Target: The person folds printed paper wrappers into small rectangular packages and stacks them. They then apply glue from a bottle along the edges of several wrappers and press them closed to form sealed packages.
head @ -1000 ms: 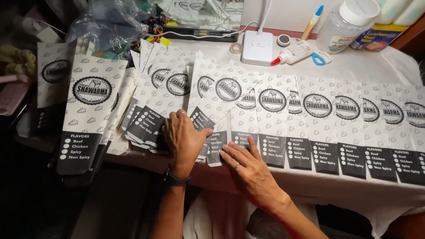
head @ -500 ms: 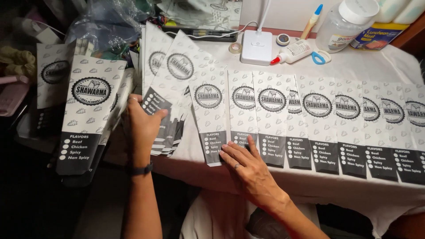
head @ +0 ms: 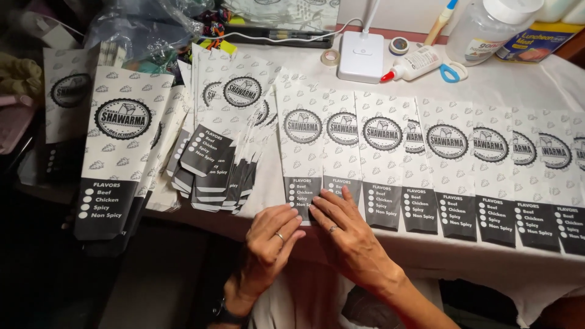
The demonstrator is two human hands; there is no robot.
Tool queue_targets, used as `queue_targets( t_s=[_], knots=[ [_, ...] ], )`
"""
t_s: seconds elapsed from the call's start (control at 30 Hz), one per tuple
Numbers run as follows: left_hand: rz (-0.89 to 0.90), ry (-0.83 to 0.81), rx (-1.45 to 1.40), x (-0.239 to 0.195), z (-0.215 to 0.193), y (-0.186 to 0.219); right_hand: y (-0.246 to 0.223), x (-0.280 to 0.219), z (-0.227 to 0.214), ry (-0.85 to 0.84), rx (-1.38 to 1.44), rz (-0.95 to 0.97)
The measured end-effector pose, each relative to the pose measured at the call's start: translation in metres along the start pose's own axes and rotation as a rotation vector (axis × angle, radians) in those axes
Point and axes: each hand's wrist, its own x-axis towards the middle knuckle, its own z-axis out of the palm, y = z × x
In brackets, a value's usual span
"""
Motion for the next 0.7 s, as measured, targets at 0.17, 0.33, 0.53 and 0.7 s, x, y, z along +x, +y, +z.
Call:
queue_targets(
  t_s=[0.17, 0.33, 0.53, 0.7],
  knots=[
    [0.012, 0.024, -0.047, 0.004, -0.001, -0.014, -0.004, 0.005, -0.011, 0.073, 0.006, 0.031],
    [0.028, 0.014, -0.065, 0.007, -0.002, -0.015, -0.002, -0.007, -0.022, 0.092, -0.115, 0.100],
    [0.009, 0.007, -0.056, 0.004, 0.003, -0.012, -0.001, -0.013, -0.024, 0.108, -0.076, 0.129],
    [-0.002, 0.015, -0.105, 0.003, 0.002, -0.012, -0.006, 0.006, -0.011, 0.152, 0.026, 0.011]
  ],
)
